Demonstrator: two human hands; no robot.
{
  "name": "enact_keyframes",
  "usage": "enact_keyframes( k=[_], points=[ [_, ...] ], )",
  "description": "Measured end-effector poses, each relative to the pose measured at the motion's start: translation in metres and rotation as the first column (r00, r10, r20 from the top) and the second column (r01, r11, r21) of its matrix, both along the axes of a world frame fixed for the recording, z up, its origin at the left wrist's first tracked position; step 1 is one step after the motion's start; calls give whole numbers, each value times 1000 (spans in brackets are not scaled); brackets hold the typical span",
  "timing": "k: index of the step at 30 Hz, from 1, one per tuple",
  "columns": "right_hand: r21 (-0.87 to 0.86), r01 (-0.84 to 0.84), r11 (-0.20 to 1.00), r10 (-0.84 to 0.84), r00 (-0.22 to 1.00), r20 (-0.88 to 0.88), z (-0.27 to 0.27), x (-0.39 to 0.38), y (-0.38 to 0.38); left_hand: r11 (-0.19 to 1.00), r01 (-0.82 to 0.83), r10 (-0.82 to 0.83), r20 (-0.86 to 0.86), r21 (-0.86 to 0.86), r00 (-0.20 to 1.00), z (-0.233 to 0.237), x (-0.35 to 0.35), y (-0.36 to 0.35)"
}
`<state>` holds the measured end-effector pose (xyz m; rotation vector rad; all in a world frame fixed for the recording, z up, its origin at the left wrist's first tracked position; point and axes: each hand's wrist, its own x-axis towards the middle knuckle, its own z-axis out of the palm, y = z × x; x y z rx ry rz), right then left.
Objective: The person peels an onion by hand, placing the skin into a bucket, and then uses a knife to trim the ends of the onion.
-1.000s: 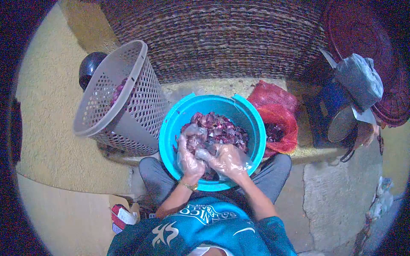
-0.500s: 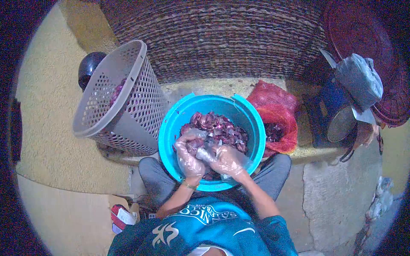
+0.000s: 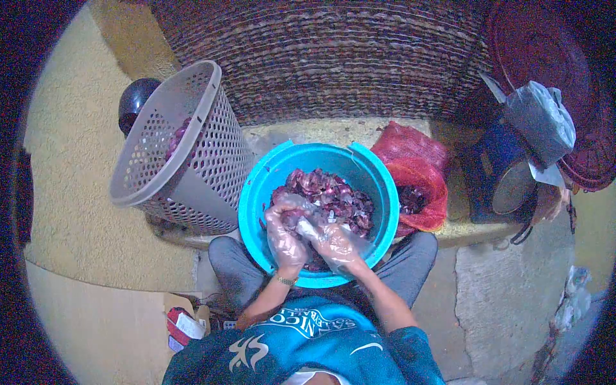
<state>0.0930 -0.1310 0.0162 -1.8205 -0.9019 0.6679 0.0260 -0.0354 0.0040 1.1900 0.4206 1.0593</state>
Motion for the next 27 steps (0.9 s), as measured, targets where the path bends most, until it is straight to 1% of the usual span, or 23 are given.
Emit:
enact_keyframes(
  k=[1, 2, 3, 4, 5, 6, 8, 10, 13, 14, 15, 16, 17, 18, 19, 20, 21, 22, 23, 24, 25, 26, 27],
  points=[
    [-18, 27, 999, -29, 989, -146, 2, -3, 1, 1000, 0, 0, -1, 0, 1000, -2, -1, 1],
    [-18, 28, 999, -31, 989, -147, 3, -3, 1, 992, -30, 30, 7, 126, 1000, 4, -2, 1],
    [-95, 0, 995, -29, 954, -298, 3, -2, 2, 967, -61, 58, 19, 249, 998, 8, -3, 2],
    [-167, -41, 985, -37, 896, -442, 4, -1, 2, 967, -61, 58, 19, 248, 998, 9, -4, 4],
    [-166, -43, 985, -36, 896, -442, 4, -5, 5, 932, -77, 80, 5, 354, 997, 11, -7, 7],
    [-73, 22, 997, -57, 847, -529, 4, -11, 10, 885, -91, 105, -5, 457, 994, 12, -8, 10],
    [14, 93, 996, -65, 789, -611, 8, -12, 11, 864, -115, 123, 16, 490, 992, 16, -9, 11],
    [-142, -50, 989, -71, 677, -733, 21, -7, 7, 843, -135, 136, 36, 520, 990, 18, -9, 11],
    [-121, -28, 992, -72, 666, -742, 30, -6, 4, 842, -147, 184, -22, 519, 983, 21, -8, 8],
    [-122, -27, 992, -73, 667, -742, 27, -5, 5, 941, -90, 90, 17, 325, 996, 21, -6, 6],
    [-77, 8, 997, -49, 836, -547, 21, -3, 7, 993, -13, 4, 73, 120, 997, 22, -5, 6],
    [-23, 29, 999, -35, 949, -315, 18, -1, 8, 993, -13, 5, 72, 119, 997, 23, -7, 7],
    [-177, 0, 984, -21, 993, -116, 49, 0, 4, 966, 212, -191, 148, -146, 970, 25, -10, 10],
    [-177, -1, 984, -20, 993, -117, 44, 0, 4, 820, 431, -347, 272, -375, 897, 28, -12, 11],
    [-165, -6, 986, 1, 1000, -30, 37, 1, 6, 856, 311, -262, 172, -413, 950, 29, -13, 8],
    [-155, -11, 988, 20, 998, 56, 35, 1, 7, 856, 311, -262, 173, -412, 949, 26, -11, 8],
    [-52, -8, 999, 11, 998, 60, 40, -2, 6, 876, 258, -209, 162, -407, 964, 20, -9, 8],
    [-54, -9, 999, 12, 998, 60, 34, -3, 6, 893, 205, -156, 151, -401, 976, 15, -8, 9],
    [-28, 2, 1000, -4, 998, -70, 28, -4, 8, 893, 205, -157, 151, -401, 976, 13, -8, 10],
    [-3, 17, 1000, -17, 980, -199, 25, -5, 10, 986, 59, -64, -27, -157, 998, 12, -9, 12],
    [-4, 18, 1000, -19, 979, -201, 23, -6, 10, 991, -54, 75, -175, 120, 982, 11, -11, 13],
    [-69, 46, 997, -71, 901, -428, 33, -8, 11, 991, -54, 75, -175, 121, 982, 12, -12, 13],
    [-137, 56, 989, -130, 770, -625, 43, -10, 11, 971, -73, 104, -126, 227, 987, 14, -13, 12]
  ],
)
